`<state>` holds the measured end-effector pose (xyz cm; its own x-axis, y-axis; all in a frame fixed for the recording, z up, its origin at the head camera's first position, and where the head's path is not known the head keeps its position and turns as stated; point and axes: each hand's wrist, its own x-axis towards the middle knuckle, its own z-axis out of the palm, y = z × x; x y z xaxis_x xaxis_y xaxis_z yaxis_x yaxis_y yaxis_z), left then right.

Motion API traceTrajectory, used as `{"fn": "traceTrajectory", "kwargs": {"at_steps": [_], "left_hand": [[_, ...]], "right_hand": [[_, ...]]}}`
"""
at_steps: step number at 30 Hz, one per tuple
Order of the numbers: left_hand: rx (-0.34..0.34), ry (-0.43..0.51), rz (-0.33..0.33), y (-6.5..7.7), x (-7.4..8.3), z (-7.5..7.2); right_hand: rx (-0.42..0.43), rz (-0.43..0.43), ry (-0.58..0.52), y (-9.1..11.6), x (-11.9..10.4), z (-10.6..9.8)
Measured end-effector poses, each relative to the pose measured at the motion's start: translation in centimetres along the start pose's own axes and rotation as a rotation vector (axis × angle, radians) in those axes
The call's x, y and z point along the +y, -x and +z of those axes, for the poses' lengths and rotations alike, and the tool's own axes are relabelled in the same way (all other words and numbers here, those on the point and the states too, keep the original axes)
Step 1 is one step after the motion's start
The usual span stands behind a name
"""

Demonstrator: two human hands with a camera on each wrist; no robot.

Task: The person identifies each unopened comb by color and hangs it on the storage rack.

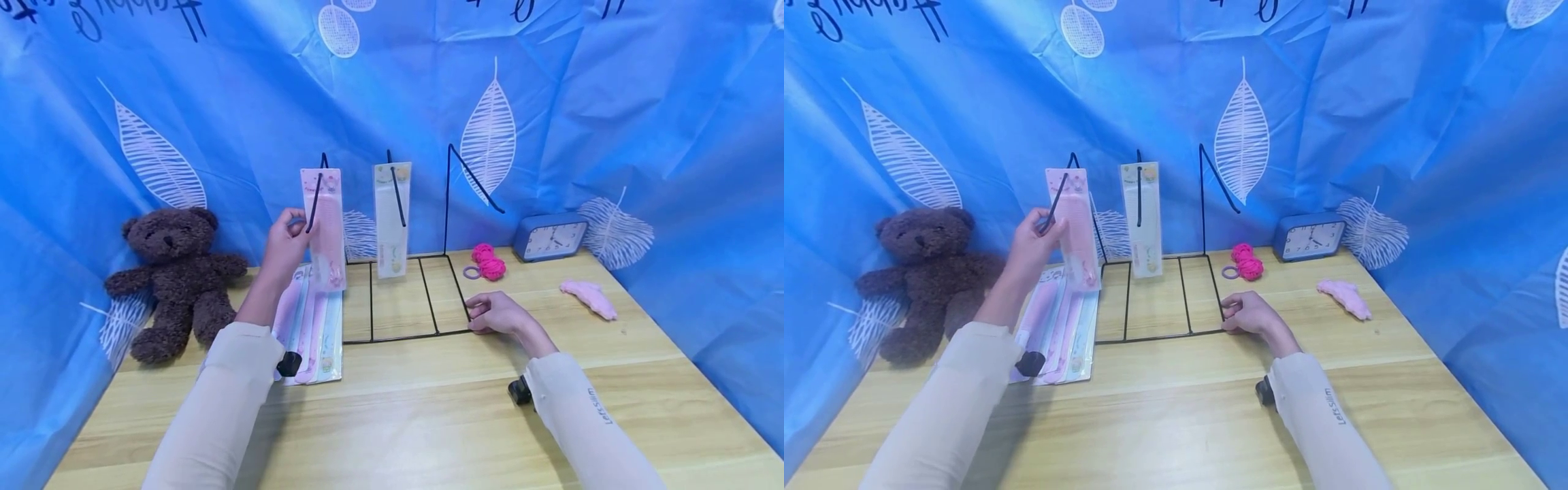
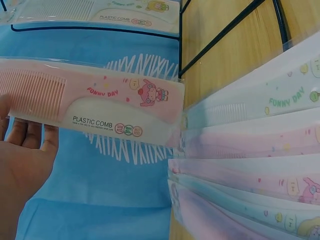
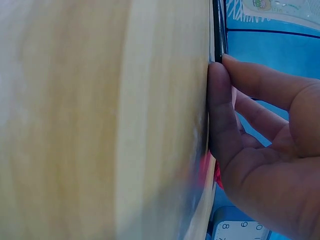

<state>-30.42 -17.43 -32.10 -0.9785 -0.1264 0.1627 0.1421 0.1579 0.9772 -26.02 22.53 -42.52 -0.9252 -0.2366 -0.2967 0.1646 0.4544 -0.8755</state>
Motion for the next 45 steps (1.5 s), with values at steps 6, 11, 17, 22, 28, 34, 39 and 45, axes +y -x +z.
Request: {"fn": "traceTrajectory", "kwargs": {"at_steps": [6,11,17,22,28,34,39,45], "left_hand": [[0.018,0.014,-0.010,-0.8,-0.1,0.3],[0.015,0.003,-0.020,-1.3,-0.3,0.5],[0.012,-0.029,-0.014,-1.4,-0.4,0.4],[-0.003,-0.079,-0.023,-1.2,-0.7,0.0],[-0.038,-0.073,-0.036,-0.7,-2.0,-1.2],[-0.054,-0.106,-0.041,0.4,-3.9,-3.1],[-0.025,-0.174,-0.111,1.3,-5.7,-4.5],[-0.022,-0.211,-0.179,2.2,-7.5,-5.9]], "right_hand": [[-0.005,0.005,-0.006,-0.1,0.0,-0.1],[-0.001,0.006,0.000,-0.1,0.1,-0.1],[0.001,0.013,-0.003,-0.1,0.1,-0.2],[0.001,0.009,-0.004,-0.3,0.3,-0.2],[0.006,0.012,-0.006,-0.4,0.3,-0.2],[0.007,0.014,-0.007,-0.3,0.2,-0.3],[0.009,0.013,0.008,-0.3,0.2,-0.3],[0.006,0.011,0.020,-0.4,0.1,-0.3]]}}
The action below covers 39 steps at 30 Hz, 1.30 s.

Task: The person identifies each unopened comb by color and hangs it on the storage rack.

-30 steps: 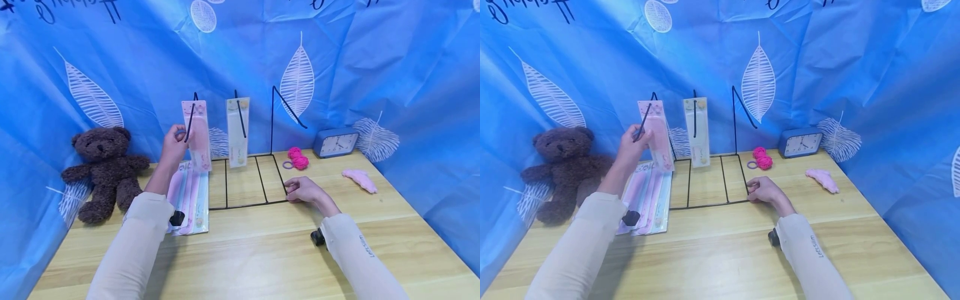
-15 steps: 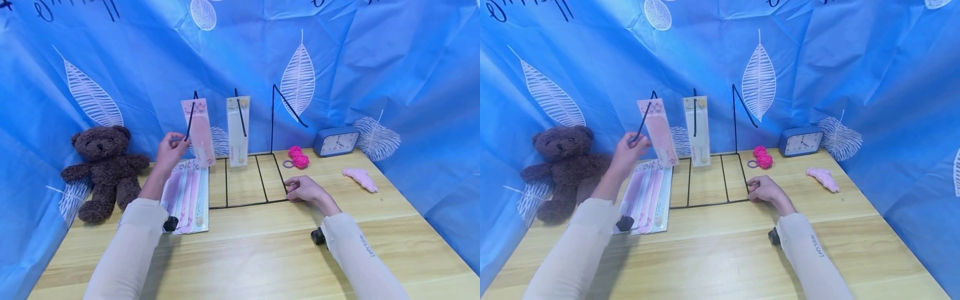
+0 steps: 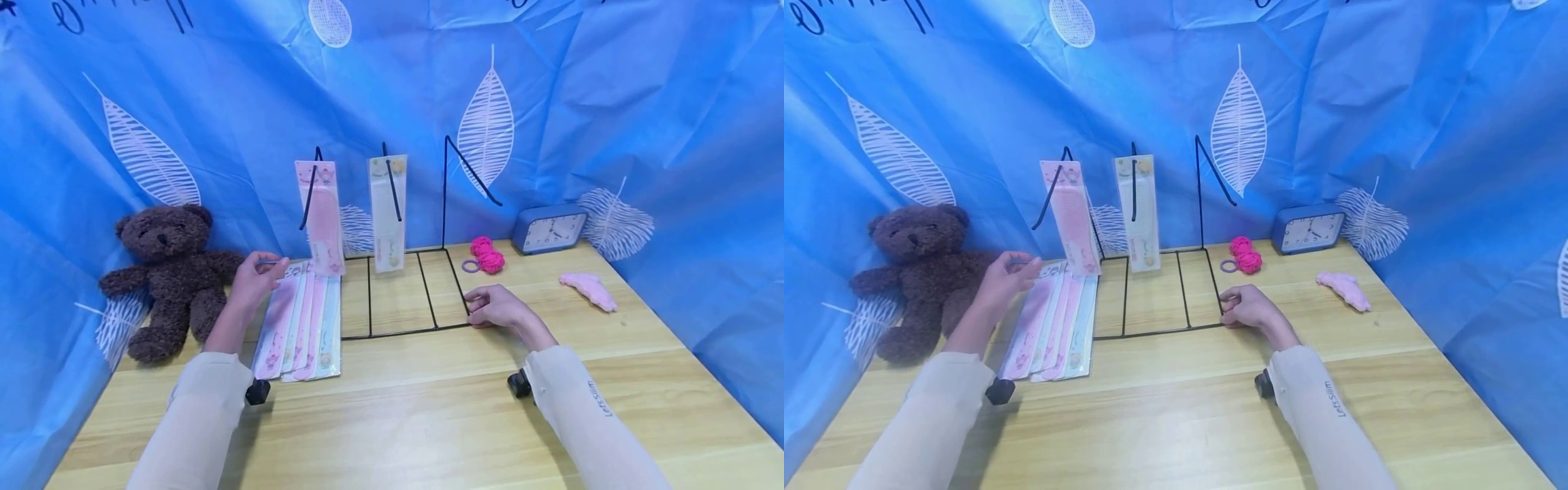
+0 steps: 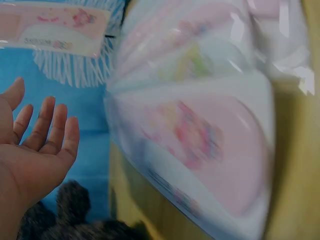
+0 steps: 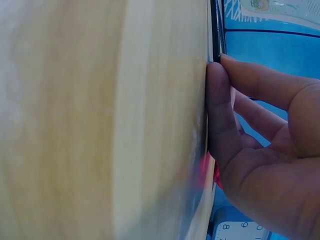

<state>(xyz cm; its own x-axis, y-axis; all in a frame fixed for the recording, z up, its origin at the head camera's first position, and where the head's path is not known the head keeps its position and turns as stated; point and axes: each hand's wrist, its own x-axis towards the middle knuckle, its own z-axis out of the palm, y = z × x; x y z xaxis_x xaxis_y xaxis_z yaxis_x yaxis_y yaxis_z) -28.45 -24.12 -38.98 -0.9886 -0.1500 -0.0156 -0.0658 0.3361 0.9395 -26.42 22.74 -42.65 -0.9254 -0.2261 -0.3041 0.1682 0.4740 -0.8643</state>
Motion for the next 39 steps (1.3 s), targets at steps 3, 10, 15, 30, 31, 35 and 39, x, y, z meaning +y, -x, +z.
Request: {"fn": "traceTrajectory", "kwargs": {"at_steps": [3,10,15,30,31,35,39], "left_hand": [[-0.012,-0.018,-0.023,0.3,-0.9,-0.3],[0.005,-0.090,-0.067,1.1,-2.8,-0.8],[-0.032,-0.110,-0.127,1.4,-3.7,-1.2],[-0.058,-0.395,-0.135,1.8,-4.2,-0.3],[-0.054,-0.421,-0.134,1.7,-4.2,-0.2],[-0.045,-0.468,-0.141,1.5,-4.1,-0.2],[-0.032,-0.457,-0.155,1.6,-4.0,-0.4]], "right_hand": [[0.003,0.004,0.000,0.1,0.1,-0.1],[-0.012,-0.029,-0.010,0.2,0.2,-0.1],[-0.013,-0.030,-0.032,0.0,0.3,0.0],[0.001,-0.004,-0.032,-0.1,0.3,0.0],[0.003,-0.003,-0.032,-0.1,0.3,0.0],[0.002,0.001,-0.035,-0.1,0.2,-0.1],[0.000,0.000,-0.037,-0.1,0.2,-0.1]]}}
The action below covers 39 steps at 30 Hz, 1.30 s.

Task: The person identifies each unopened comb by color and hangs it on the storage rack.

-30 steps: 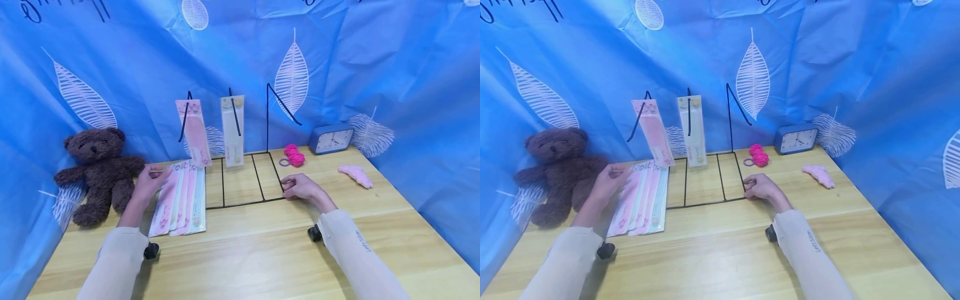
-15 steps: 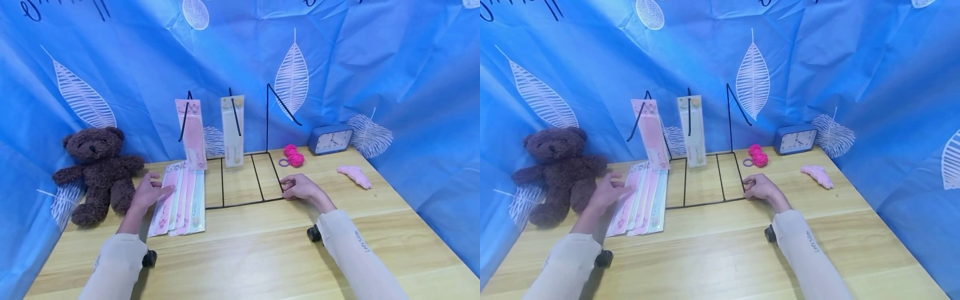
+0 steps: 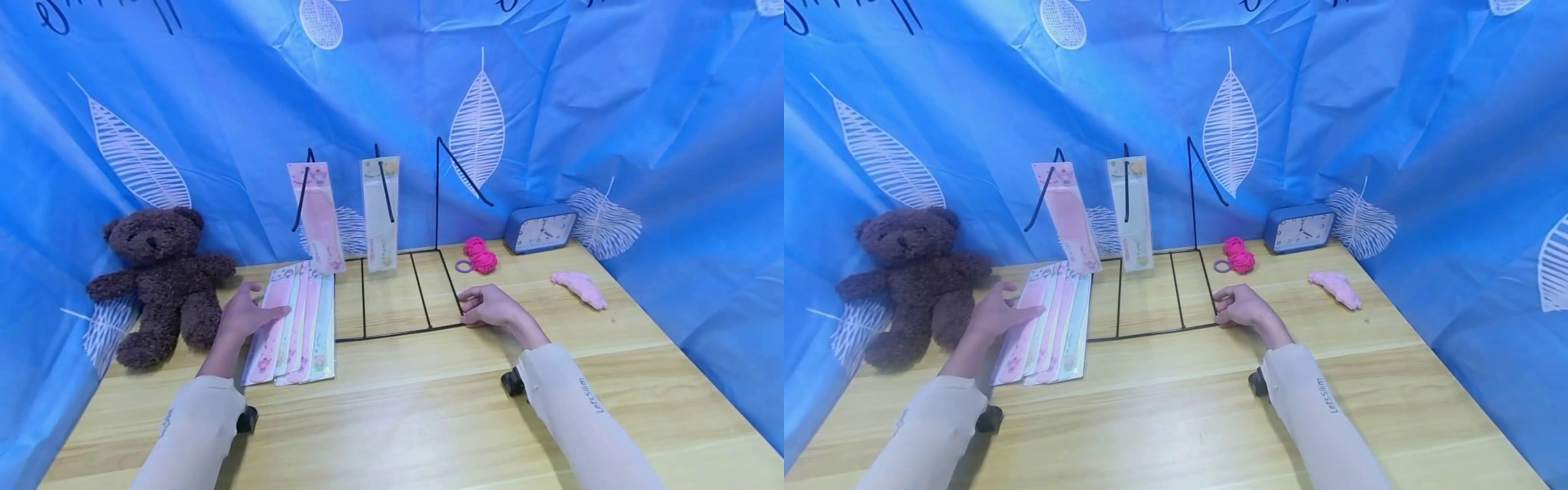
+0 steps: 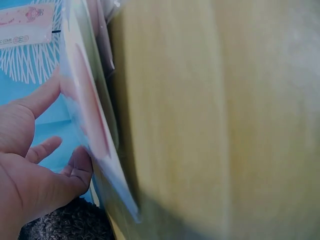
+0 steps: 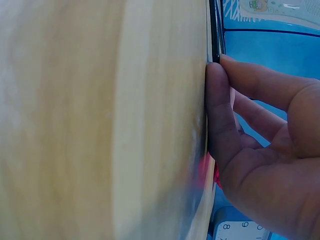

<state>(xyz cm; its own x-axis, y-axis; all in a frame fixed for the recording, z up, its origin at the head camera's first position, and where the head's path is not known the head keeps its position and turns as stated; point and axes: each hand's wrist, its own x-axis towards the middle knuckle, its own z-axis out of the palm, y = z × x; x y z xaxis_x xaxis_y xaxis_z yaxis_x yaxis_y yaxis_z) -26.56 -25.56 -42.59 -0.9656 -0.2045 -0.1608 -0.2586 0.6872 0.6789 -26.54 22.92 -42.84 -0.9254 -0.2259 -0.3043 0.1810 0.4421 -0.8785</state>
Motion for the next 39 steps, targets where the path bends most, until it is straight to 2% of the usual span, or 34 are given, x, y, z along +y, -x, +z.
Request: {"fn": "traceTrajectory", "kwargs": {"at_steps": [3,10,14,22,28,35,39], "left_hand": [[-0.002,0.031,-0.007,-0.1,-0.1,-0.1],[-0.036,0.171,-0.020,-0.3,-0.3,-0.3],[-0.032,0.254,0.001,-0.1,-0.2,-0.6],[0.001,0.269,-0.001,0.2,0.5,-1.2],[0.027,0.387,0.066,0.7,1.5,-1.9],[0.103,0.506,0.101,1.4,3.0,-2.7],[0.101,0.585,0.153,2.1,3.8,-3.2]], "right_hand": [[0.001,-0.001,-0.006,0.0,0.0,0.0],[-0.002,0.000,0.007,0.0,0.1,0.1],[-0.003,-0.001,0.006,0.0,0.1,0.1],[0.000,-0.003,0.003,0.0,0.1,0.1],[0.000,-0.005,0.010,0.0,0.0,0.1],[0.004,-0.002,0.006,0.0,-0.1,0.1],[0.000,-0.001,0.006,0.1,-0.1,0.1]]}}
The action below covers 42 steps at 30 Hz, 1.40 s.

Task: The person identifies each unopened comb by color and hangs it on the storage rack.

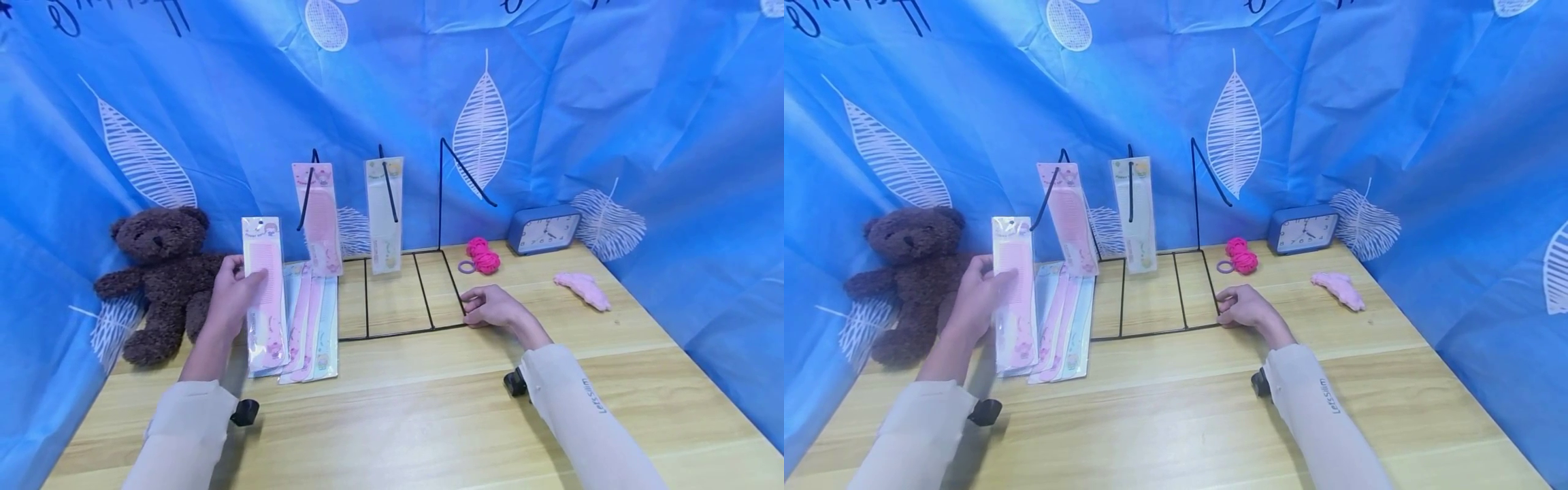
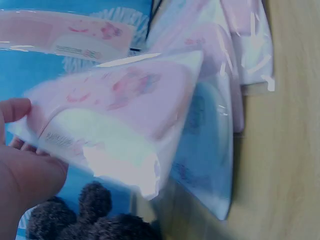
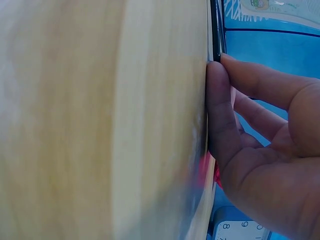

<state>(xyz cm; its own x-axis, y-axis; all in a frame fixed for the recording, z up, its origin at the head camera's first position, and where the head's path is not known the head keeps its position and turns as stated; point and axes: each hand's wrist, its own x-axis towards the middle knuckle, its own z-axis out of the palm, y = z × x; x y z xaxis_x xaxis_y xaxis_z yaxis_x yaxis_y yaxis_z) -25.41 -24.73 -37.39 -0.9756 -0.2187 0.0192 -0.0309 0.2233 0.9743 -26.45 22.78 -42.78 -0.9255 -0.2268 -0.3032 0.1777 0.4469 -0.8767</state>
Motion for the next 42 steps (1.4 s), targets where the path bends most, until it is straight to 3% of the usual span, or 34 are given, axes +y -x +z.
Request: {"fn": "traceTrajectory", "kwargs": {"at_steps": [17,26,32,36,42], "left_hand": [[-0.057,0.301,0.331,3.8,4.5,0.2],[-0.150,0.246,0.518,5.8,5.0,1.2],[-0.294,0.294,0.655,6.5,5.0,1.3],[-0.362,0.291,0.698,6.8,5.0,1.3],[-0.414,0.250,0.710,7.0,5.2,1.5]], "right_hand": [[-0.004,0.001,-0.014,0.1,0.0,0.0],[-0.010,0.011,-0.019,0.1,-0.1,0.0],[-0.004,0.013,-0.011,-0.1,-0.1,-0.1],[-0.008,0.017,-0.016,-0.1,0.0,-0.1],[-0.003,0.017,-0.011,-0.1,0.1,-0.1]]}}
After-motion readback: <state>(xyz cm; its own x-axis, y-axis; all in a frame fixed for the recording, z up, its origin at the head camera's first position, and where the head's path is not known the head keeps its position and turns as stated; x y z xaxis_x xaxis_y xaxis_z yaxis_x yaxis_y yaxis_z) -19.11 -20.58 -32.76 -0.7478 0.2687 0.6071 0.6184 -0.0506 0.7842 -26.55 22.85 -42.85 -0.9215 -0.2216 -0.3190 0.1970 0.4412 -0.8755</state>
